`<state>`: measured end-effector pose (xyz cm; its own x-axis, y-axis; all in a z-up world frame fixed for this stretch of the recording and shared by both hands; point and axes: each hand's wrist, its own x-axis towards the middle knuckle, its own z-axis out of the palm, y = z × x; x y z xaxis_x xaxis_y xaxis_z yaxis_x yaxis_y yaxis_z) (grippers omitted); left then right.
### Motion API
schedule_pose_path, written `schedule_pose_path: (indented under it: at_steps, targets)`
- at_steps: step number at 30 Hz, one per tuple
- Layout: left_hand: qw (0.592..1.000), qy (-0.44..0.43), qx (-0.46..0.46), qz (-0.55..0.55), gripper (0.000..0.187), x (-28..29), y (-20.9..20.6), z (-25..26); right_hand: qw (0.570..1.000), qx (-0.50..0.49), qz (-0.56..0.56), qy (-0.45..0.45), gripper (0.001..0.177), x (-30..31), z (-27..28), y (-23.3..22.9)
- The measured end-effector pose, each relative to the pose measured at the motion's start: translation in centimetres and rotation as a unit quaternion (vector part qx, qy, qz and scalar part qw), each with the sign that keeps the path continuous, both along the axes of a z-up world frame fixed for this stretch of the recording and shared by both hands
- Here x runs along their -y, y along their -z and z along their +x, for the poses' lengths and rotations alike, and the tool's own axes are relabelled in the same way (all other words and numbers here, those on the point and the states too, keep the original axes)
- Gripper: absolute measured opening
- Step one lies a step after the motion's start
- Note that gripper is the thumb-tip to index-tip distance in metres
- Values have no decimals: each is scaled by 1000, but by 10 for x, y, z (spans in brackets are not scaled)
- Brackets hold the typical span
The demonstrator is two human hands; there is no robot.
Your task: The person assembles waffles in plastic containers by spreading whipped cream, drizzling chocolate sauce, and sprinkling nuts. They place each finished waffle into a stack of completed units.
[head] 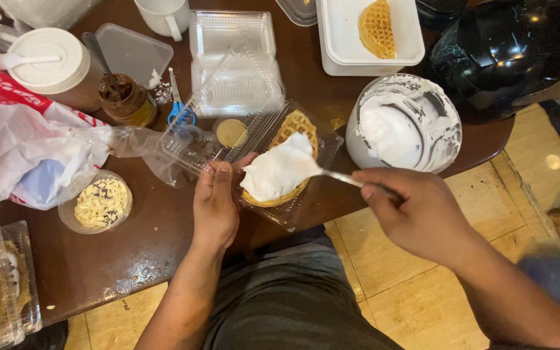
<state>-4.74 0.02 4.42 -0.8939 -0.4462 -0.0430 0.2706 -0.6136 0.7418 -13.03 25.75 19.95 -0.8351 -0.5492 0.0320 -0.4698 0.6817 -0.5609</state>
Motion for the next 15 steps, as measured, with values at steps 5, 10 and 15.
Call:
schedule_pose_path:
  at_steps: [5, 10, 15]
  targets:
    - [999, 1, 29, 38, 18, 4, -1, 6, 987, -148, 34, -51, 23, 8, -3, -1]
    - [998, 11, 58, 36, 19, 8, -3, 12, 976, -208, 51, -40, 24, 7, -22, 3]
    - [999, 2, 35, 36, 15, 12, 1, 13, 992, -124, -34, -7, 21, 7, -29, 1]
